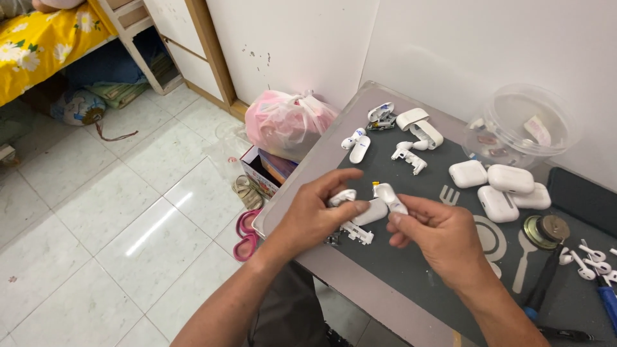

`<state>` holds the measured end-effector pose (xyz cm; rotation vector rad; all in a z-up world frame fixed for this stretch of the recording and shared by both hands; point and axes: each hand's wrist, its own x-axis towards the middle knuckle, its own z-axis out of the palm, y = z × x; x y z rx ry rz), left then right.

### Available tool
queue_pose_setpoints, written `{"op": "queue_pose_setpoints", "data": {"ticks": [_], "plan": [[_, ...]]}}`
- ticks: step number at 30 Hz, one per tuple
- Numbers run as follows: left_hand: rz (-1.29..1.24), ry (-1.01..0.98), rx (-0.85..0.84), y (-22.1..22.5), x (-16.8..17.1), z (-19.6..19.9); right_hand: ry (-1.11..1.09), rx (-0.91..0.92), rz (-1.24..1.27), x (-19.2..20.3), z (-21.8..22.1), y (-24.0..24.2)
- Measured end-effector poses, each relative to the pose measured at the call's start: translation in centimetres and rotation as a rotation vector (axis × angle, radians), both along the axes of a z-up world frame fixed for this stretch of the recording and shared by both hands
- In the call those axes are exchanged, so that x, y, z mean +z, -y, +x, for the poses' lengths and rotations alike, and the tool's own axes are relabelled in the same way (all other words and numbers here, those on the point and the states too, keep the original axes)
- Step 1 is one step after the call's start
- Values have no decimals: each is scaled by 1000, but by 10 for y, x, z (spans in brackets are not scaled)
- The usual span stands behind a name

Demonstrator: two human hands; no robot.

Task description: Sorting and arranging various internal and external components of wireless earbuds on a repair mat for inspection or assembly.

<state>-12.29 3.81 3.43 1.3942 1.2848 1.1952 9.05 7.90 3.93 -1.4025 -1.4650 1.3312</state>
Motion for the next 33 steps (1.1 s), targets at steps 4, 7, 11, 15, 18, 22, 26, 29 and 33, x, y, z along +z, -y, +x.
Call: {"op": "queue_pose_setpoints", "data": {"ticks": [4,7,11,15,18,22,26,29,33], "plan": [[238,-31,15,0,-16,3,89,34,-11,-1,-9,9],[288,-34,25,-3,-24,2,172,0,62,-9,-12,11],[94,249,74,-10,-23,-2,386,-64,169,6,-16,10],[112,422,118,-18,-35,-10,263,29,327,-6,-7,-4],[47,561,85,-12,-27,-13,244,11,270,17,-17,8],[-69,744,46,-9,-23,-8,305,-37,332,4,-18,22],[-14,996,-1,-6,-29,9,409,149,1159,-29,-13,28],[-59,1056,-32,8,-18,27,623,216,1495,-8,-20,33],[-66,1049,-54,13,-2,36,675,197,1530,-3,-14,28]]}}
